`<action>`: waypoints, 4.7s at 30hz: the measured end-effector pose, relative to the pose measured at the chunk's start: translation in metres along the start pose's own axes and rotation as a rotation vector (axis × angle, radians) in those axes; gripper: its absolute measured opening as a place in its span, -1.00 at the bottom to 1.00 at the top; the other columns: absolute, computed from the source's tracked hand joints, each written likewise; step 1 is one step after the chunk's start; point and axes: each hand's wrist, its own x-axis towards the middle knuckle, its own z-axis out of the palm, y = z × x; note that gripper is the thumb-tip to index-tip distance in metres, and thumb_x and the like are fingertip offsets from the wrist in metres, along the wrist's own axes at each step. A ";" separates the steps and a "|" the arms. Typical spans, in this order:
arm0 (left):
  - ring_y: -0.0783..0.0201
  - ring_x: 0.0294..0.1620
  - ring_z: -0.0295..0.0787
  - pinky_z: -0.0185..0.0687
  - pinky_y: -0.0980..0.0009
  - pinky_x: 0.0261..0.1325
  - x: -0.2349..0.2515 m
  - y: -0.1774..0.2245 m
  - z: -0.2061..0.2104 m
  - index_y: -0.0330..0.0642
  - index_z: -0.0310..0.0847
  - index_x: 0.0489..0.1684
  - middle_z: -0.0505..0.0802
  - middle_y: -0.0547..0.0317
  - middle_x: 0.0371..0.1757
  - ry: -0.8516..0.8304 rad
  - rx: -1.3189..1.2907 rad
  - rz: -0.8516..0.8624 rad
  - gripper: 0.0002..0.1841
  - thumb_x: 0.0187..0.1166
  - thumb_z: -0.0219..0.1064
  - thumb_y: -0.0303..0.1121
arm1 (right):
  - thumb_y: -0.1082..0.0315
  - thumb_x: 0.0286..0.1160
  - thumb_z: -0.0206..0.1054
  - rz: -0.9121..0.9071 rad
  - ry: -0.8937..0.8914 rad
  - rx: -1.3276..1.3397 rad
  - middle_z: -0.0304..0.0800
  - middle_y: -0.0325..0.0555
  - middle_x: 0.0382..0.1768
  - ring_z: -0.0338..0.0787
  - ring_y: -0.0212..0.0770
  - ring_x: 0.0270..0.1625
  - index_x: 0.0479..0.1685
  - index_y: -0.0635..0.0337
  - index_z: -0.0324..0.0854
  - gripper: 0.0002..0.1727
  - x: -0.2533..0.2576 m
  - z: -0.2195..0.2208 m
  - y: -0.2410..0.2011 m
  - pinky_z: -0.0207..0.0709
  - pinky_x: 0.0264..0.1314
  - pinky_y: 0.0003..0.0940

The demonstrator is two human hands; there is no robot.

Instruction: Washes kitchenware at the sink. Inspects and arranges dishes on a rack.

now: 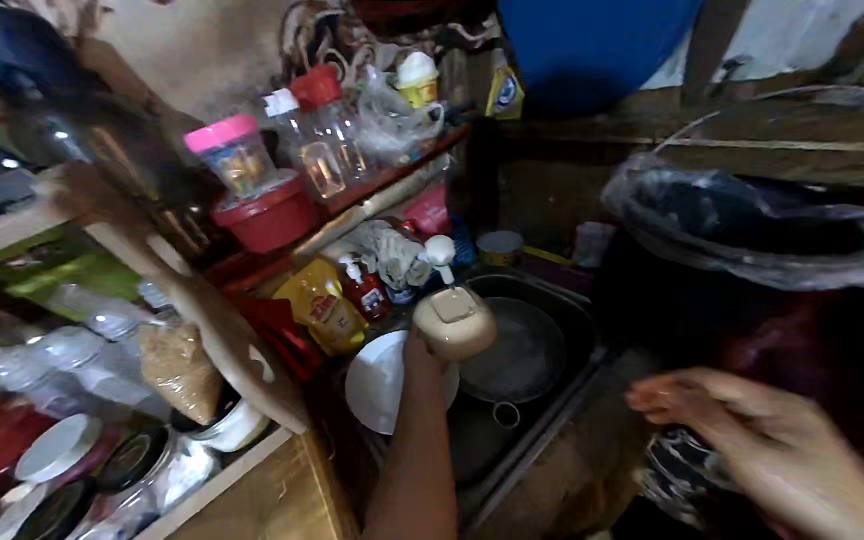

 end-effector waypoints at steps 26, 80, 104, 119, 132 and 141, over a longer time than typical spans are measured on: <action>-0.10 0.33 0.68 0.56 -0.08 0.40 0.043 -0.016 0.059 -0.37 0.51 0.48 0.72 -0.32 0.33 -0.036 0.501 0.154 -0.35 0.92 -0.23 0.05 | 0.31 0.68 0.32 0.256 -0.182 0.193 0.83 -0.05 -0.19 0.76 -0.36 -0.14 -0.05 0.34 0.78 -0.76 0.183 0.156 0.071 0.63 0.06 -0.35; 0.17 0.19 0.70 0.63 0.15 0.25 0.019 -0.032 0.036 -0.17 0.47 0.49 0.75 -0.04 0.24 -0.202 0.058 0.081 -0.43 0.91 -0.27 0.04 | 0.21 0.84 0.10 0.476 -0.237 0.004 0.74 0.32 0.04 0.73 0.14 0.08 0.22 0.41 0.61 -0.61 0.214 0.238 0.063 0.57 0.18 0.13; -0.01 0.17 0.73 0.68 -0.09 0.11 0.041 -0.027 0.031 0.03 0.47 0.51 0.76 -0.06 0.25 -0.219 0.065 -0.138 -0.25 0.69 -0.17 0.41 | 0.17 0.75 0.24 0.008 -0.722 -0.803 0.84 0.20 0.15 0.71 0.23 0.39 0.17 0.23 0.79 -0.64 0.163 0.127 0.057 0.15 0.75 0.27; 0.05 0.22 0.71 0.66 0.03 0.21 0.013 -0.036 0.073 -0.15 0.45 0.56 0.74 -0.13 0.31 -0.091 0.465 0.431 -0.40 0.69 0.28 0.05 | 0.34 0.76 0.23 0.539 -0.141 0.208 0.80 0.01 -0.12 0.71 -0.23 -0.22 0.24 0.24 0.69 -0.73 0.179 0.158 0.061 0.63 -0.11 -0.18; -0.15 0.58 0.48 0.51 -0.11 0.49 -0.001 -0.047 0.074 -0.14 0.41 0.68 0.44 -0.21 0.69 0.024 0.753 0.713 -0.49 0.81 0.14 -0.15 | 0.28 0.80 0.18 0.513 0.046 0.338 0.79 -0.01 0.08 0.74 -0.30 0.03 0.34 0.28 0.63 -0.66 0.187 0.173 0.055 0.61 0.21 -0.23; -0.18 0.77 0.21 0.22 -0.17 0.71 0.008 -0.048 0.052 -0.17 0.11 0.83 0.26 -0.24 0.81 -0.025 0.766 0.471 -0.27 0.81 -0.06 0.15 | 0.24 0.86 0.06 0.639 0.143 0.802 0.68 -0.07 0.14 0.75 -0.27 0.05 0.55 0.15 0.37 -0.60 0.178 0.159 0.070 0.69 0.09 -0.24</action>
